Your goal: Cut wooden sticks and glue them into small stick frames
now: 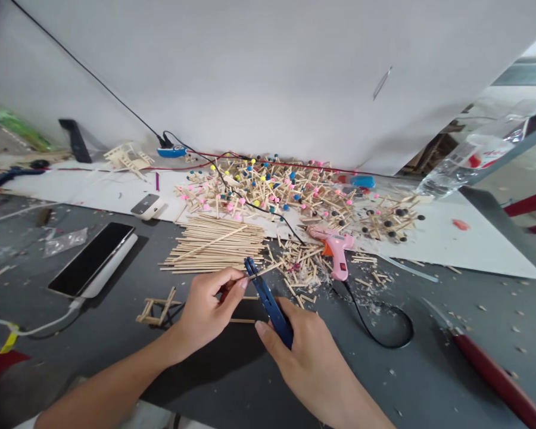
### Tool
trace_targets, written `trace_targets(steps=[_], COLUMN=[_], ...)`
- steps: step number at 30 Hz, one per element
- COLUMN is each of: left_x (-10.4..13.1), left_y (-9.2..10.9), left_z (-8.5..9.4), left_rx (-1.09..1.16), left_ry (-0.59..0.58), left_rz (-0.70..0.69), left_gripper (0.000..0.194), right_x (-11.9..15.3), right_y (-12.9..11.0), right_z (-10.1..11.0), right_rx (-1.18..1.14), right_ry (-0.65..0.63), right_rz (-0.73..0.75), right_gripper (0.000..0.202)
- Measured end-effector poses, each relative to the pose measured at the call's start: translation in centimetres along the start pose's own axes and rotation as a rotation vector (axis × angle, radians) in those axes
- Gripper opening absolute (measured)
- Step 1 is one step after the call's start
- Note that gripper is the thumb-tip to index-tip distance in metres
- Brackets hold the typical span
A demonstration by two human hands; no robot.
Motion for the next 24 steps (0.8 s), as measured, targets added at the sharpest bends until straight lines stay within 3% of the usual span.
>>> trace_targets(steps=[24], left_x=[-0.02], left_y=[0.12], left_z=[0.03], left_rx=[-0.002], left_ry=[-0.002], left_rz=[-0.001], left_gripper=[0.024], right_x=[-0.06], right_y=[-0.28], right_z=[-0.10], right_rx=[0.096], right_ry=[0.060], right_rz=[0.002], right_gripper=[0.025])
Point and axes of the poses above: each hand's wrist, its own x-axis away from the middle knuckle, its own z-axis out of the back of the hand, y = z × x, the point moved 5 cm from there along -x, towards the middle knuckle, and after that the axes turned 7 degrees about -y, right-handed, at the moved point
